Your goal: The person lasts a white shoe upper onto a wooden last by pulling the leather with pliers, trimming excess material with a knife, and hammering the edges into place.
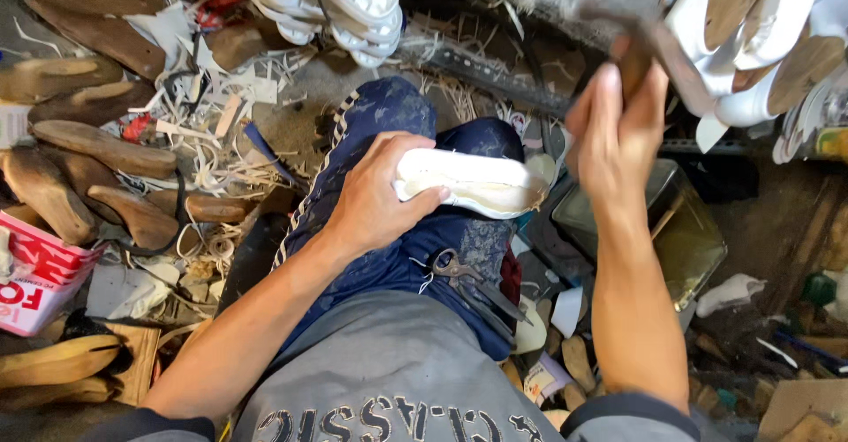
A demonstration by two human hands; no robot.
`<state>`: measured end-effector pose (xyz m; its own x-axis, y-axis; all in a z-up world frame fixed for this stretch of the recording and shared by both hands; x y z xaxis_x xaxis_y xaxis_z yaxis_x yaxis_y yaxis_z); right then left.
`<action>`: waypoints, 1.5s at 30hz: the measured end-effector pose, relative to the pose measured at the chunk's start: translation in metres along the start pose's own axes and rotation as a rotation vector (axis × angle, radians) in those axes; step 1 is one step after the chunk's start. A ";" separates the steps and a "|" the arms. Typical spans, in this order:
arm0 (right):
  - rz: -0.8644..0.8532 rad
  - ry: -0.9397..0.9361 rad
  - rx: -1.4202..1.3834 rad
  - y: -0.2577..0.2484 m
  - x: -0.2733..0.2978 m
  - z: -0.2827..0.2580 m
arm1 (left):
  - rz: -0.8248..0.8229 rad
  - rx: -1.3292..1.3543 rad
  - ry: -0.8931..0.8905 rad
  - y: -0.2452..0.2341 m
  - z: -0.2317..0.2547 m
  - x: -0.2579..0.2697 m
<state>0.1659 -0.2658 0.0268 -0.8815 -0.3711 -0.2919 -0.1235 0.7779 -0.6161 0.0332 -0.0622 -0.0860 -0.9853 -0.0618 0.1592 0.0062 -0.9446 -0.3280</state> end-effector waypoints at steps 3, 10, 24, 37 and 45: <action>-0.054 0.112 0.133 0.007 0.069 -0.012 | -0.036 -0.007 -0.043 0.002 0.001 -0.004; 0.008 0.079 0.240 0.051 0.103 -0.058 | -0.086 -0.009 -0.137 0.004 -0.002 -0.007; -0.192 0.179 0.297 0.064 0.090 -0.089 | -0.080 0.033 -0.059 -0.002 0.001 -0.005; -0.262 0.157 -0.079 0.011 0.084 -0.075 | -0.168 0.094 0.389 -0.029 -0.008 -0.006; -0.470 -0.224 0.323 0.019 0.061 -0.080 | -0.188 0.006 0.488 -0.027 -0.008 -0.002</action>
<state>0.0736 -0.2330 0.0560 -0.6448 -0.7620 -0.0605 -0.3006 0.3255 -0.8965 0.0340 -0.0335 -0.0852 -0.9345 0.2650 -0.2377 -0.1789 -0.9269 -0.3300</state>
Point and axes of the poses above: each hand's wrist, its own x-axis away from the middle knuckle, its own y-axis out of the palm, z = x × y, the point moved 1 cm from there along -x, towards the middle knuckle, and after that the axes turned 5 degrees about -x, right-handed, at the moved point
